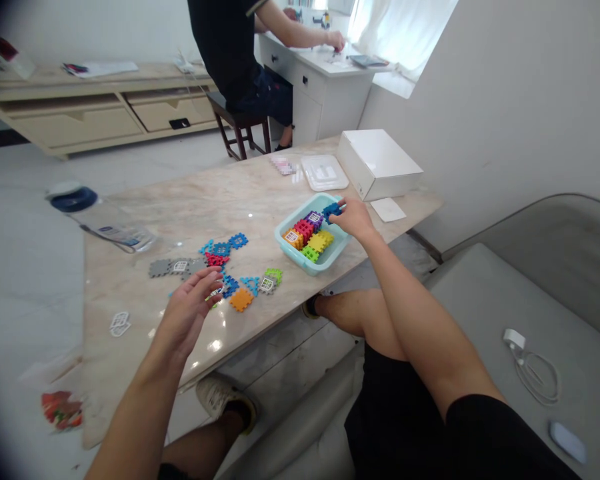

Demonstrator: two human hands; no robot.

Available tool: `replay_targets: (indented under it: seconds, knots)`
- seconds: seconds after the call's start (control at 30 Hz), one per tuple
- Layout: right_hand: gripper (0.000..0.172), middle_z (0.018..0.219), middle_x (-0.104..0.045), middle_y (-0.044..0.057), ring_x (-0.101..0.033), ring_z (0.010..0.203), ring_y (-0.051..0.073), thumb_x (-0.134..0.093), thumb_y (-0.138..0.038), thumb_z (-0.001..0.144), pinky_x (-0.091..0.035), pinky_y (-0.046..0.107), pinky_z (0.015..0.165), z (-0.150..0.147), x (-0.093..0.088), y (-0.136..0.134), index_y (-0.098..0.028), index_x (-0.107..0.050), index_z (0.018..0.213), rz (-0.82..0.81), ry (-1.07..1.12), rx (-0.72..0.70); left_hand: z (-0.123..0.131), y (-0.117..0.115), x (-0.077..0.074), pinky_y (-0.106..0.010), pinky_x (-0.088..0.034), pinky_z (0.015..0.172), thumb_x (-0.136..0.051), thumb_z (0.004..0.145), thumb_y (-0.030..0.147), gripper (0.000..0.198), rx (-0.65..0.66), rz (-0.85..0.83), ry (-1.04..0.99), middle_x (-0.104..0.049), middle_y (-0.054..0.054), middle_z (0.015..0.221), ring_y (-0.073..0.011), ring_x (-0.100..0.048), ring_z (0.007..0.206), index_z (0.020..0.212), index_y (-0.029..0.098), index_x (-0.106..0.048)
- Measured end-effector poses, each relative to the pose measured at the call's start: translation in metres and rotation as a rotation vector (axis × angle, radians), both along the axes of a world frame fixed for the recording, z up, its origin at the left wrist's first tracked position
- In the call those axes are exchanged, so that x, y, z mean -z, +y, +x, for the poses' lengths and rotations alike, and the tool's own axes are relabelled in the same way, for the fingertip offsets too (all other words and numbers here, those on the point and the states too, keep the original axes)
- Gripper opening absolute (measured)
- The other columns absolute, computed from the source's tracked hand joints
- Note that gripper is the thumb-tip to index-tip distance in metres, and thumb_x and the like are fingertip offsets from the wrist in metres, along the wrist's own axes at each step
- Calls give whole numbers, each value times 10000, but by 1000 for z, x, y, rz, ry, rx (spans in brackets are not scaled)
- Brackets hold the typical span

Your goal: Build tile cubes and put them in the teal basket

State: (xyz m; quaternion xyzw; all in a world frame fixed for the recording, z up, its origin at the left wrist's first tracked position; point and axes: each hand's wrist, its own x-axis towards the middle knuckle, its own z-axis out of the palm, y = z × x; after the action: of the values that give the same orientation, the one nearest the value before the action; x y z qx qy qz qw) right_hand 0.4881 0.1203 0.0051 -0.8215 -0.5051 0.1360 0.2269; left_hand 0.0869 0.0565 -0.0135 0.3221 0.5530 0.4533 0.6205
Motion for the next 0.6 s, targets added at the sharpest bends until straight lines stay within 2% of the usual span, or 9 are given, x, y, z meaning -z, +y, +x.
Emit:
replay_targets:
  seconds: [0.1, 0.23, 0.43, 0.6]
  knots:
    - [442, 1169, -810, 151, -754, 1097, 328, -834, -272, 864, -582, 408, 928, -4, 0, 1, -152, -729, 1276, 1, -231, 2, 1, 0, -1, -226, -512, 702, -1031, 560, 516, 630, 2, -6, 1, -757, -61, 1052, -143, -657, 859, 1046, 185, -804]
    - [400, 1231, -776, 213, -724, 1176, 363, -810, -278, 909, -556, 417, 964, -13, 0, 4, -135, -717, 1271, -67, -418, -34, 1, -1, 0, -229, -506, 696, -1017, 574, 503, 611, 7, -8, -5, -762, -60, 1024, -136, -651, 822, 1048, 182, -804]
    - [354, 1295, -762, 234, -724, 1184, 349, -741, -199, 962, -534, 388, 971, -25, 11, 10, -125, -704, 1306, -219, -465, -78, -3, -5, 2, -237, -512, 696, -992, 617, 502, 574, 7, 22, 2, -763, -65, 1035, -139, -657, 812, 1055, 181, -807]
    - [354, 1333, -740, 282, -722, 1221, 359, -690, -130, 971, -530, 394, 1000, -29, 20, 23, -54, -721, 1315, -244, -456, -83, -9, -6, 2, -233, -508, 690, -993, 615, 506, 569, -6, 13, 5, -765, -67, 1035, -141, -652, 819, 1043, 176, -816]
